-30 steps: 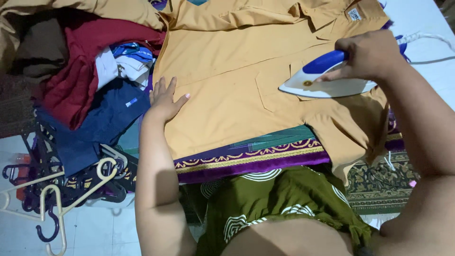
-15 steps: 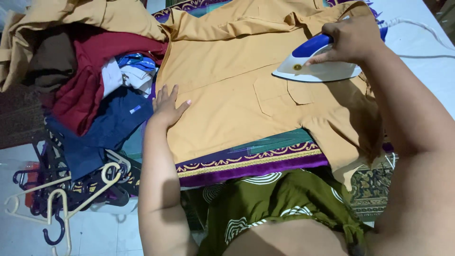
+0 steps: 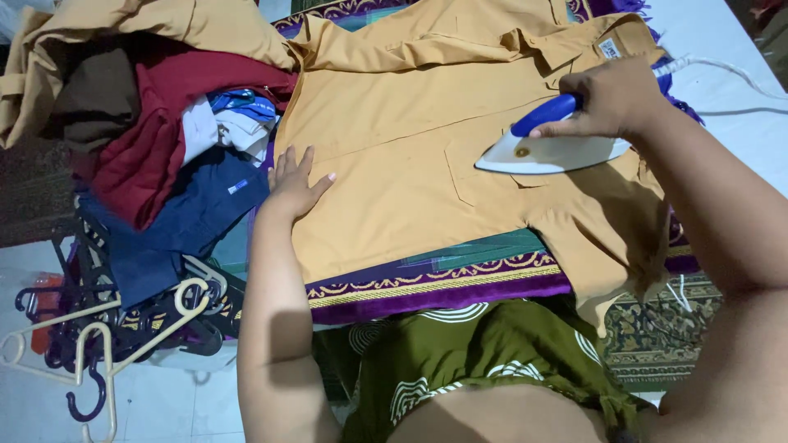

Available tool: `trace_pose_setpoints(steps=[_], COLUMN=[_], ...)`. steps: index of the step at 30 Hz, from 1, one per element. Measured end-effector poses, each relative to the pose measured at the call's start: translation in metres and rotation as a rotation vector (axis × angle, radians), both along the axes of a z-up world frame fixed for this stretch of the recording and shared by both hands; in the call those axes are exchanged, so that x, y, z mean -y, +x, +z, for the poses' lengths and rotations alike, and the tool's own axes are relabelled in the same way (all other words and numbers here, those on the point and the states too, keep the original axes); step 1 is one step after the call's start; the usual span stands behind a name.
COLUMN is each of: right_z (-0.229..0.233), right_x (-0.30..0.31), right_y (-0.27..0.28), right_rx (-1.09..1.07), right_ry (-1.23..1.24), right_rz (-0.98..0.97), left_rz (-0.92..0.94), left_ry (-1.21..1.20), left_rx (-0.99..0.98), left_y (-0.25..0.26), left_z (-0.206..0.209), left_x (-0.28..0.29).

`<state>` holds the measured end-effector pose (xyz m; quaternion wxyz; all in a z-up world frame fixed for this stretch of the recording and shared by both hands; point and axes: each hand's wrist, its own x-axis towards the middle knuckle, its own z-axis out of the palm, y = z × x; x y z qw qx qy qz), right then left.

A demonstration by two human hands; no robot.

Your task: Ironing a tan shirt on a flat surface and then folding it

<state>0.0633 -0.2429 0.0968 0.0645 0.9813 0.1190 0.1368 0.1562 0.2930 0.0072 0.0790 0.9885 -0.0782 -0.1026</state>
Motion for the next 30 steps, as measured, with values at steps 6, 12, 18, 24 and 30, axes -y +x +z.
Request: trace_pose_setpoints(steps=[6,12,18,24,30], right_z=[0.002,0.000,-0.007,0.001,0.000], right_x=[-0.014,-0.039,-0.052,-0.066,-0.079], right_y=[-0.019,-0.020,0.006,0.033,0.035], right_rx=[0.013,0.050,0.119,0.128,0.069], right_ry=[-0.052,-0.013,0.041,0.024,0.001], right_rz=[0.049,-0.003,-0.091,-0.097,0.058], left_rz=[0.007,-0.004,-0.018,-0.057,-0.055], left_ry=[0.011,-0.030,-0.044,-0.215,-0.426], left_rx=[-0.017,0.003,0.035,0.311,0.475], left_y=[-0.002,-0.004,-0.004,-0.003,0.004], left_z=[0.003,0.005,0.005,0.004,0.001], left_x=[0.001,0.001,-0.003,-0.016,-0.027])
